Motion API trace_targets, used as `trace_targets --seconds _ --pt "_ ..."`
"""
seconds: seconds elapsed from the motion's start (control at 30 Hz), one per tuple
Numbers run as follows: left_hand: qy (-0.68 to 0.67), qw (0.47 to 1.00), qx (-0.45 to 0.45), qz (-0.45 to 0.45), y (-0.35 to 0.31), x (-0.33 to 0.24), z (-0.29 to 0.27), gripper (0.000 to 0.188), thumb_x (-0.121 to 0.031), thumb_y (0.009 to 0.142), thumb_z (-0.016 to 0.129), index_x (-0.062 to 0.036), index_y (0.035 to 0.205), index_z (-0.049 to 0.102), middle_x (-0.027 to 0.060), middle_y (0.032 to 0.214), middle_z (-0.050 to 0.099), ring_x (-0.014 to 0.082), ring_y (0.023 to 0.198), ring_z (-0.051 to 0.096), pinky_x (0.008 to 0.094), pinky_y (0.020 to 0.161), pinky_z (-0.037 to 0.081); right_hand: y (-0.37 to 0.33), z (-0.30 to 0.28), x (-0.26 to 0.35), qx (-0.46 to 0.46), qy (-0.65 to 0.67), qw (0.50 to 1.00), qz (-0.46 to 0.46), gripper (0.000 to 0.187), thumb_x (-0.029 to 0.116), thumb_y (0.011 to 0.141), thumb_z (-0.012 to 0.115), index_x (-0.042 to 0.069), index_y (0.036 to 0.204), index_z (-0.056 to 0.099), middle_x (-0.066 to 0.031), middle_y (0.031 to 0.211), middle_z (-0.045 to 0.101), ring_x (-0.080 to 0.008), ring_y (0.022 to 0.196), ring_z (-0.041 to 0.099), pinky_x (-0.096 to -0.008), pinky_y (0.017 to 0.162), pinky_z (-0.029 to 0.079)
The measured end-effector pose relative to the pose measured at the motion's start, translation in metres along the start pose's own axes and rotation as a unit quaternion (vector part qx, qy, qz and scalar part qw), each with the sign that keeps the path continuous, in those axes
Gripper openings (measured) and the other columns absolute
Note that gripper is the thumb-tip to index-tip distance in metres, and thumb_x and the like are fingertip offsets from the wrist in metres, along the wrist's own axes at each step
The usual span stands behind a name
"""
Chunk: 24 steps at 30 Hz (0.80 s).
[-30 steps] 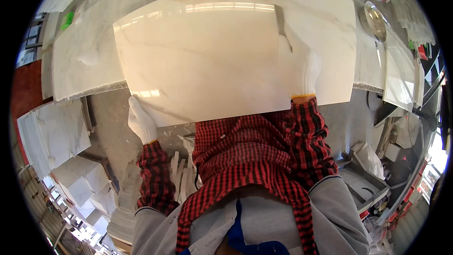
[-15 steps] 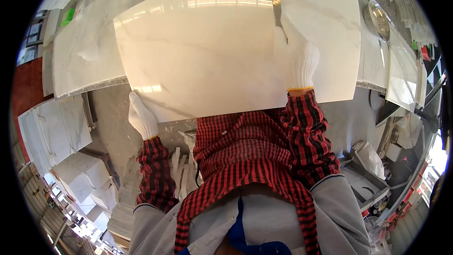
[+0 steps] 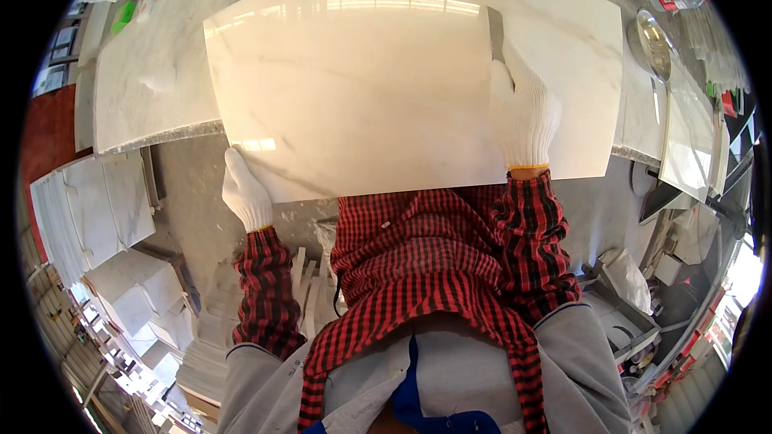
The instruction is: The person scrapes a large white plastic panel with a metal scraper to remove residue, then wipes the surface with a cloth. They apply a liquid from a bottle to the panel and wipe it again. The person stacks the finished panel with others and retrieves a new one to repeat the process.
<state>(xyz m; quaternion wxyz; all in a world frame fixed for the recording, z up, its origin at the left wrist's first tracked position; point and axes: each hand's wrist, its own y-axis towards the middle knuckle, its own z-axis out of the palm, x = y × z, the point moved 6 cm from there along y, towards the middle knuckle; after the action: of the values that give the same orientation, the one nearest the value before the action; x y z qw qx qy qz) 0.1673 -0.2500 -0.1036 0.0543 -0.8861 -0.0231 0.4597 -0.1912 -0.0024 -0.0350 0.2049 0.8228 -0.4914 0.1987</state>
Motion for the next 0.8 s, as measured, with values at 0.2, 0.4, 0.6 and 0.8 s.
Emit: trace_targets --seconds 0.2,0.4,0.6,0.8 --pt "0.013 1.0 -0.007 -0.01 0.0 -0.005 0.0 0.059 -0.045 0.104 0.05 0.0108 0.117 0.066 0.0127 0.099 0.073 0.0144 0.091 0.061 0.0317 0.084 0.049 0.009 0.015 0.016 0.042 -0.007 0.999 0.02 0.042 0.03 0.092 0.055 0.025 0.132 0.064 -0.0179 0.094 0.069 -0.0365 0.08 0.066 -0.041 0.072 0.053" --pt "0.002 1.0 -0.018 0.013 -0.002 -0.01 0.001 0.057 -0.043 0.104 0.051 0.0111 0.11 0.068 0.01 0.092 0.072 0.0117 0.086 0.06 0.0303 0.08 0.049 0.004 0.02 0.018 0.043 -0.004 0.999 0.001 0.043 0.031 0.093 0.055 0.028 0.135 0.062 -0.0162 0.087 0.069 -0.0371 0.074 0.065 -0.0432 0.068 0.052" --pt "-0.003 1.0 -0.009 -0.002 -0.003 -0.011 -0.001 0.057 -0.044 0.104 0.051 0.0103 0.107 0.068 0.0091 0.087 0.07 0.0122 0.082 0.058 0.0307 0.078 0.049 0.013 0.034 0.035 0.004 -0.023 0.996 -0.082 0.043 0.029 0.089 0.058 0.027 0.132 0.061 -0.013 0.073 0.067 -0.036 0.063 0.064 -0.0445 0.056 0.05" --pt "0.017 0.999 -0.005 -0.027 -0.001 -0.009 0.001 0.06 -0.046 0.104 0.049 0.0109 0.11 0.068 0.0112 0.093 0.071 0.0181 0.085 0.061 0.0346 0.082 0.049 -0.008 0.059 0.036 0.1 -0.078 0.986 -0.106 0.033 0.035 0.087 0.061 0.022 0.117 0.069 -0.0095 0.072 0.068 -0.0301 0.063 0.066 -0.0422 0.054 0.051"
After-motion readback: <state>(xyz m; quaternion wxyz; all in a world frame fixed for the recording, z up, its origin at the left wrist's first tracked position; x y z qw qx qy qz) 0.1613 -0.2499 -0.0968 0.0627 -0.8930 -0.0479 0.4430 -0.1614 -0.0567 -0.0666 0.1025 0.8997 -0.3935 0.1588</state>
